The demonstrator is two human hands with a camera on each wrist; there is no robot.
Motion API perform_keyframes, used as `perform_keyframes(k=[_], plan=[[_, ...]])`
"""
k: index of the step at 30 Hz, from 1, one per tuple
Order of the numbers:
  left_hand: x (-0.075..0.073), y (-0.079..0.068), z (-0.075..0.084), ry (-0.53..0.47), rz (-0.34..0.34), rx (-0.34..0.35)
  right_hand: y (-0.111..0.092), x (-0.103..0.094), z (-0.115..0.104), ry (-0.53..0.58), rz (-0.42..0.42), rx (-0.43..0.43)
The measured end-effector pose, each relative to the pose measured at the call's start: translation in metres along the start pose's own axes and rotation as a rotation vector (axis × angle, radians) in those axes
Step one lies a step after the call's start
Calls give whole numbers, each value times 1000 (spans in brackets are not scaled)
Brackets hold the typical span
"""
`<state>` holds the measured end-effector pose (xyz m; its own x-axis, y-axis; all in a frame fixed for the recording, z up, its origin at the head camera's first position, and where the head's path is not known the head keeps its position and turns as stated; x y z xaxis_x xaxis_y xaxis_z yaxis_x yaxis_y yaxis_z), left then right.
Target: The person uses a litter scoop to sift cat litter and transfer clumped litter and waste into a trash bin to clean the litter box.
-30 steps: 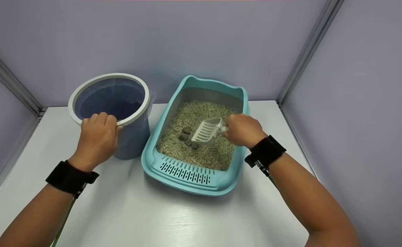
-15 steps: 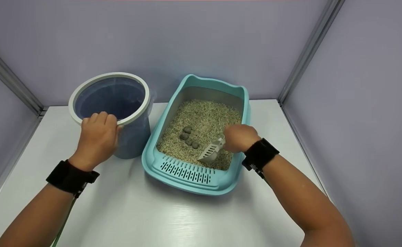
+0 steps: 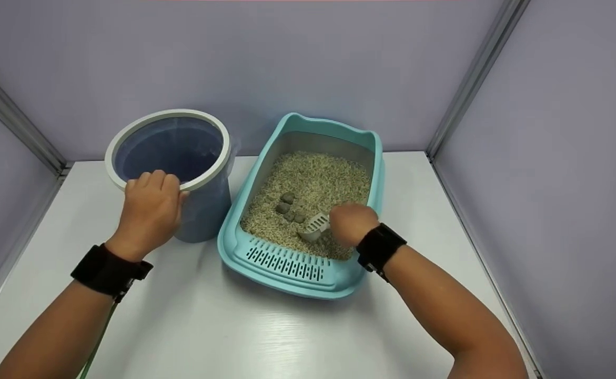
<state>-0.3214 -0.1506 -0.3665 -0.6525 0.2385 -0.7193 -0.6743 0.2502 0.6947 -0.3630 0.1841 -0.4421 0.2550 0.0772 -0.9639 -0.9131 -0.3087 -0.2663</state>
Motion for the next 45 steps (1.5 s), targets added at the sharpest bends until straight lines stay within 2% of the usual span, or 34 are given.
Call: perform_keyframes(k=[7, 10, 16, 24, 33, 38, 45], plan=[[-1, 1, -2, -8, -3, -8, 12, 8, -12, -29, 12, -51], [1, 1, -2, -6, -19, -12, 20, 11, -13, -27, -4, -45], [0, 1, -1, -7, -1, -1, 35, 16, -9, -17, -50, -15], [-2, 0, -1, 4, 30, 4, 46, 24, -1, -15, -157, 26], [-2, 0, -1, -2, 15, -2, 39, 14, 7, 117, -73, 31], [0, 1, 0, -9, -3, -3, 27, 9, 18, 229, -59, 115], [1, 0, -1, -11, -21, -11, 8, -8, 27, 271, 54, 109]])
Point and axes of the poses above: each hand's wrist, its own y-axis towards the middle knuckle, its own x-axis out of the palm, z = x × y, the point moved 10 cm from there along y, towards the middle knuckle, and after that the axes turned 1 degree about z, right-handed, at the moved point
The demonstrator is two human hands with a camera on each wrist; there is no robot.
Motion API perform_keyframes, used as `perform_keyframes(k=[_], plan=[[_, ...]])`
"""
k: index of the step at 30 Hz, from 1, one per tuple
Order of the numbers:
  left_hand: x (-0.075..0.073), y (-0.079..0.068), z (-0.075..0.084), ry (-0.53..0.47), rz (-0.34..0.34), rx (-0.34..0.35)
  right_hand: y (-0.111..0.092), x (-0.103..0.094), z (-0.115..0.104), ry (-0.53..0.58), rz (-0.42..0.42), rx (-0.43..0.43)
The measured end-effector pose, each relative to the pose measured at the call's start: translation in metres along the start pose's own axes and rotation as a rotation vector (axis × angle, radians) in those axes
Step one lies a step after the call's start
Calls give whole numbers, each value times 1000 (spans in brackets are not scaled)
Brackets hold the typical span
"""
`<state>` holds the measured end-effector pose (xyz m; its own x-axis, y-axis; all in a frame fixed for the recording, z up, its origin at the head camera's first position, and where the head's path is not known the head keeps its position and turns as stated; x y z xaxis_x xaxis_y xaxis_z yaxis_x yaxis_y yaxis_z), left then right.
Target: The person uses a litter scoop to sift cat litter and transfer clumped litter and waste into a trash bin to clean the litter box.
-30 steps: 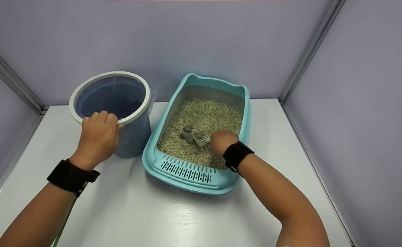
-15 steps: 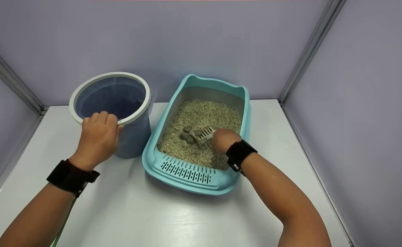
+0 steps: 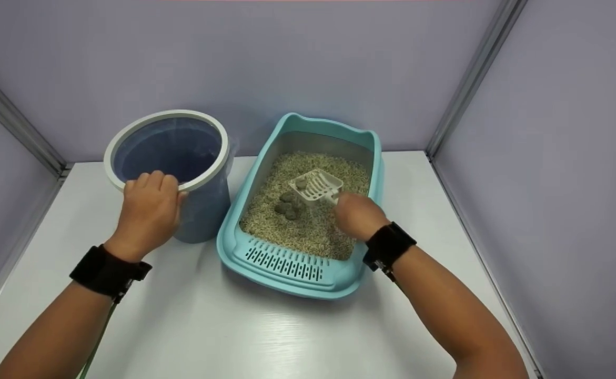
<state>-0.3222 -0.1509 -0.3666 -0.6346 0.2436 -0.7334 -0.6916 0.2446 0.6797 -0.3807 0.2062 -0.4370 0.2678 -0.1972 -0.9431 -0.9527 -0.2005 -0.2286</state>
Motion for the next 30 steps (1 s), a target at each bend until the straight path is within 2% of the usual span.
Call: perform_keyframes(k=[4, 11, 18, 22, 26, 30], plan=[[1, 0, -1, -1, -17, -6, -8, -10, -1, 3, 89, -38], [2, -1, -1, 7, -24, -8, -12, -15, -4, 9, 184, -80], [2, 0, 0, 9, -36, -7, -13, -19, -9, 2, 219, -101], [2, 0, 0, 15, -43, -8, -15, -22, -12, -32, 267, -123], [0, 0, 0, 16, -27, -7, -16, -25, -14, -50, 314, -144], [-1, 0, 0, 13, -13, -3, -16, -25, -15, -52, 325, -148]])
Point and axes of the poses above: each hand's wrist, its own y-axis towards the middle knuckle, its own x-axis out of the palm, z = x × y, the point moved 10 cm from there along y, towards the middle knuckle, and after that the axes turned 1 degree about z, right-handed, at the moved point
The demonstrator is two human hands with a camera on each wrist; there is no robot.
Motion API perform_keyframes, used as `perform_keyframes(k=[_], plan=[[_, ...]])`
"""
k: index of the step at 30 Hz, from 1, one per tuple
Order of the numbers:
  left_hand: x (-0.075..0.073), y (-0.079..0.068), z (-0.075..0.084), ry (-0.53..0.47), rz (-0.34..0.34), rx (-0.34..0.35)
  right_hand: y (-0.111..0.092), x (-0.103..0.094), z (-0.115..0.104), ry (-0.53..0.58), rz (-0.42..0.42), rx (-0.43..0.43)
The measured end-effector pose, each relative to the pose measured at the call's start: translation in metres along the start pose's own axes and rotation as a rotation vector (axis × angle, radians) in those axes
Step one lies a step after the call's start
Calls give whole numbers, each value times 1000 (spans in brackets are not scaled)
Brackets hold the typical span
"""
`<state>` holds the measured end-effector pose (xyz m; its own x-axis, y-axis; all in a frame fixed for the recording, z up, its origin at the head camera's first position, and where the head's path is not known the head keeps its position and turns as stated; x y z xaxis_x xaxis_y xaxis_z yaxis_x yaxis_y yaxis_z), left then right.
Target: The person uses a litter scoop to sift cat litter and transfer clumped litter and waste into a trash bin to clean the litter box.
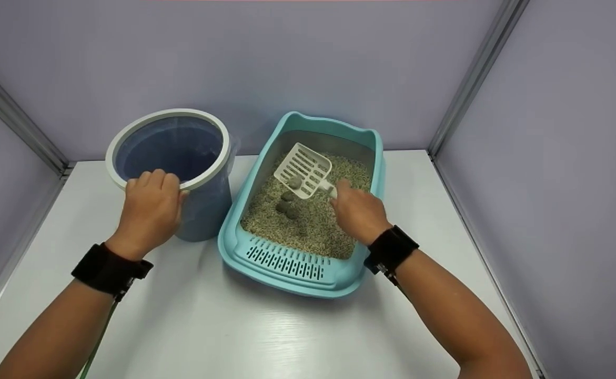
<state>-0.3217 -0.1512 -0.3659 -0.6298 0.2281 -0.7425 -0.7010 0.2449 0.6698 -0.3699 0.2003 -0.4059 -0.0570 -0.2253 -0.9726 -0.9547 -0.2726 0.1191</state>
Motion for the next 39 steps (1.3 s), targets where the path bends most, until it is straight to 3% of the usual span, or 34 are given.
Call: perform_keyframes(k=[11, 17, 28, 39], plan=[[6, 0, -1, -4, -61, -25, 0, 3, -2, 41, -28, -21], [6, 0, -1, -6, -47, -19, 1, 11, 1, 82, -104, 10], [4, 0, -1, 1, -22, -6, 2, 15, 3, 44, -115, 43], [1, 0, 1, 17, 4, 8, 1, 9, 4, -28, -13, 25]])
Point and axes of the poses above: each hand's wrist, its own y-axis towards the middle knuckle, its own x-axis out of the palm, z = x × y, the point moved 10 cm from there along y, towards the middle knuckle, and after that the axes turned 1 degree about z, right-handed, at the moved point
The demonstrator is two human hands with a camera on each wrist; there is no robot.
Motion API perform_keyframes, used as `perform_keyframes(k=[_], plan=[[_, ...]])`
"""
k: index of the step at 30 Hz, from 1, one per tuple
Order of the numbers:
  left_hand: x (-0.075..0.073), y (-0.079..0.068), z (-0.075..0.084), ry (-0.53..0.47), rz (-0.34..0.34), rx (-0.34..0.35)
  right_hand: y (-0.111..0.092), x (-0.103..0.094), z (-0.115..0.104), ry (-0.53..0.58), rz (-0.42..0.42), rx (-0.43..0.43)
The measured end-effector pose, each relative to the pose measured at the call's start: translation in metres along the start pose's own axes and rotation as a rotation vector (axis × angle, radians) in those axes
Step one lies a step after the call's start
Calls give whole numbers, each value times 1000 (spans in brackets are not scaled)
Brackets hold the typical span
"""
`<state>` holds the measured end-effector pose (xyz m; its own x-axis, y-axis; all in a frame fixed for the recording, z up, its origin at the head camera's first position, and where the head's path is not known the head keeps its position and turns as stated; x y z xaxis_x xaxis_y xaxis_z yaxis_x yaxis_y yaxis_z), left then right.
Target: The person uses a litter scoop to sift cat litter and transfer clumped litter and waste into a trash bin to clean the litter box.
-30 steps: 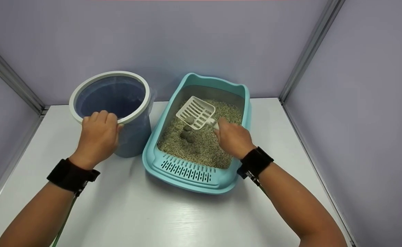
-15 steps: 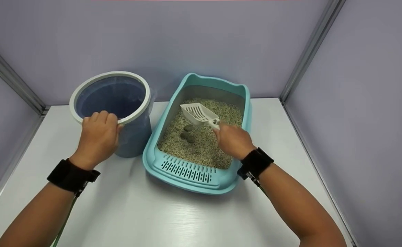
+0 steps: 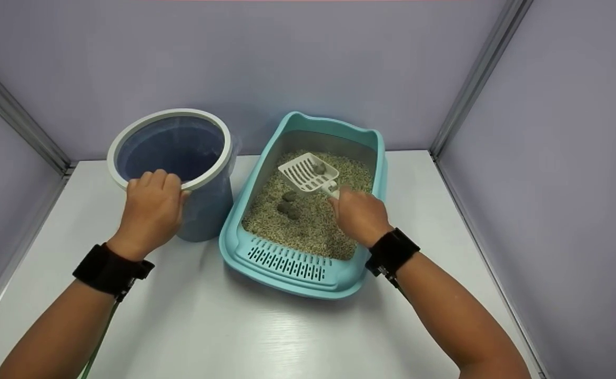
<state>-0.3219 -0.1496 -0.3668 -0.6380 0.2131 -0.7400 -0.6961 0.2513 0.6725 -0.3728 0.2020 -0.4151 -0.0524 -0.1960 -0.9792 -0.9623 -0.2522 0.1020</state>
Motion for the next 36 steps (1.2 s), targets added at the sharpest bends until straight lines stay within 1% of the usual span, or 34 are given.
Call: perform_keyframes(k=[5, 10, 15, 21, 24, 31, 36], plan=[[1, 0, -1, 4, -5, -4, 0, -5, 1, -5, 47, 12], [1, -1, -1, 8, 2, -3, 0, -8, -1, -1, 90, -10], [1, -1, -2, 6, 7, -5, 1, -6, -1, 42, 66, -5], [3, 1, -2, -7, -34, -16, 2, -9, -2, 68, 35, 4], [1, 2, -1, -5, -15, -8, 3, -14, -3, 76, 37, 0], [-4, 0, 1, -10, 75, 19, 6, -28, -5, 94, 36, 5], [-4, -1, 1, -18, 79, 19, 6, -36, -6, 114, 24, 16]])
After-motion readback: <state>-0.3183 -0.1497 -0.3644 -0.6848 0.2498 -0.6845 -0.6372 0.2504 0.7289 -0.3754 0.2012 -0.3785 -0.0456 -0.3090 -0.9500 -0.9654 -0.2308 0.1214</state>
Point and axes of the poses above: each hand's wrist, its own y-axis towards the middle knuckle, its own x-axis out of the palm, z = x × y, the point moved 10 cm from there along y, towards the middle knuckle, and after that the axes turned 1 degree about z, right-handed, at the moved point
